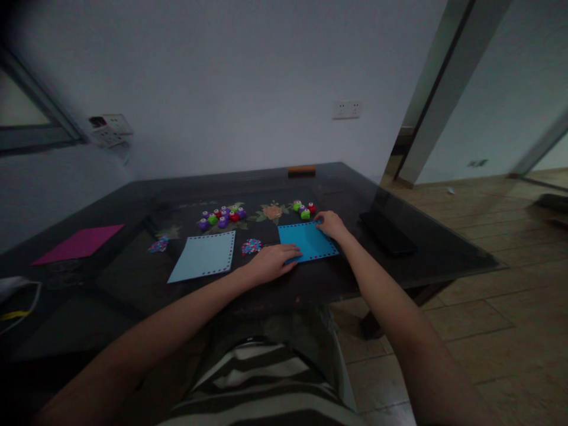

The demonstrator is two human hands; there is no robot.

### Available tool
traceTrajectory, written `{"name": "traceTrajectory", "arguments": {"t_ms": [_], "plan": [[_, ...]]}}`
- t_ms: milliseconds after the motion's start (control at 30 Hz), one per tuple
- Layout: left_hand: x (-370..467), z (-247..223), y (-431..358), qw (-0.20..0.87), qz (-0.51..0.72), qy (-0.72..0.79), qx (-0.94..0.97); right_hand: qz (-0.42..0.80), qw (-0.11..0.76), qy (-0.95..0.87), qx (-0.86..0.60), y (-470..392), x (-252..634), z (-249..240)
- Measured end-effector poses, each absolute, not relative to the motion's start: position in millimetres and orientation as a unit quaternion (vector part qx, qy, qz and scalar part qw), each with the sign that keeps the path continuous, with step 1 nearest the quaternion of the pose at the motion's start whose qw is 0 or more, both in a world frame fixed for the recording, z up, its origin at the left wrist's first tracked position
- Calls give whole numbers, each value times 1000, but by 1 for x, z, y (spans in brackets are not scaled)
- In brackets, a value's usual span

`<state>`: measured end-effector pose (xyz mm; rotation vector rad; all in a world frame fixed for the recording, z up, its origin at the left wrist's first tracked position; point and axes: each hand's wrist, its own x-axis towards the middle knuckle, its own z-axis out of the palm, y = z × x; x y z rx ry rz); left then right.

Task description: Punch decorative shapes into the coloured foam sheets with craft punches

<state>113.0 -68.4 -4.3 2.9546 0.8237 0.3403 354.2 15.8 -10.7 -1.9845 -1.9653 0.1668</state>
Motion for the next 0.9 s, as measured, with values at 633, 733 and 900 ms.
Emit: {"name": "traceTrajectory", "arguments": {"t_ms": [633, 733, 900], "plan": [[109, -12, -62, 79, 163, 310, 933, 72, 189, -673, -712, 12, 359, -5], [110, -13, -61, 103, 175, 293, 934, 69, 195, -672, -711, 12, 360, -5], [111, -14, -60, 120, 183, 278, 935, 76, 199, -671, -710, 11, 360, -5]]}}
